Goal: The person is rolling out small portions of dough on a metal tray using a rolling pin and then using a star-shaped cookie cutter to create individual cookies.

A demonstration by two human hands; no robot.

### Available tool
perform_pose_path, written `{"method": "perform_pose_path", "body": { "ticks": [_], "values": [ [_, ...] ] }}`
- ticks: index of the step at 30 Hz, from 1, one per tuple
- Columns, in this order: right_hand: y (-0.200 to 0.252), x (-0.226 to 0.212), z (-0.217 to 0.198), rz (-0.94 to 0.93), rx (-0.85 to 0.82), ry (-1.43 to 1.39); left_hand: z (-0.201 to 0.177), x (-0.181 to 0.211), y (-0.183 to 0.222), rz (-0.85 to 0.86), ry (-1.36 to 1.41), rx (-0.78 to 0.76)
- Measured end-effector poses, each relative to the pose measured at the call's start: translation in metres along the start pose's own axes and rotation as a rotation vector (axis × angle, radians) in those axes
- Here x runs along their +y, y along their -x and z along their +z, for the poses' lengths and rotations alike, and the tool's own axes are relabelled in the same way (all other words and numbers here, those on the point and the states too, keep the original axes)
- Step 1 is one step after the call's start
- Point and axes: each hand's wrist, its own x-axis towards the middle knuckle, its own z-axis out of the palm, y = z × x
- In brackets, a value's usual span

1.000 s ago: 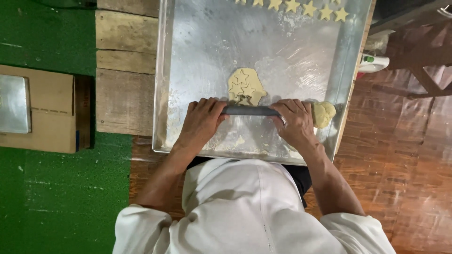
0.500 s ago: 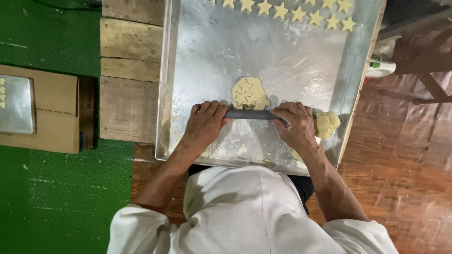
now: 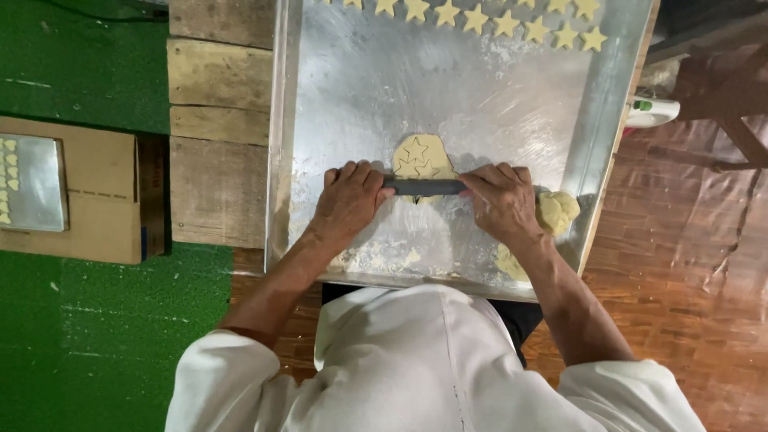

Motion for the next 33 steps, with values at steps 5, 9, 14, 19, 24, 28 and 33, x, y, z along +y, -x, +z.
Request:
{"method": "perform_pose_path", "body": {
  "ticks": [5, 9, 14, 19, 24, 28, 33],
  "values": [
    [-0.004, 0.006, 0.004, -0.01, 0.009, -0.003, 0.005, -0.006, -0.008, 0.011, 0.003, 0.045],
    [0.003, -0.008, -0.002, 0.053, 0.039, -0.051, 0.015, 0.001, 0.005, -0.001, -0.001, 0.002],
    [0.019, -0.02, -0.004, 0.186, 0.045, -0.135, 0.0, 0.015, 0.019, 0.009, -0.034, 0.037],
    [0.041, -0.021, 0.005, 0.263, 0.038, -0.163, -0.003, 0.025, 0.033, 0.025, -0.133, 0.117],
    [0.033, -0.019, 0.0, 0.278, -0.008, -0.181, -0.031, 0.034, 0.027, -0.042, -0.035, -0.053],
    [0.023, -0.003, 0.008, 0.26, -0.045, -0.203, -0.031, 0.023, 0.006, -0.055, -0.035, -0.132],
    [0.008, 0.001, 0.005, 0.182, -0.11, -0.101, -0.013, 0.007, -0.009, 0.001, -0.018, 0.02]
  ]
}}
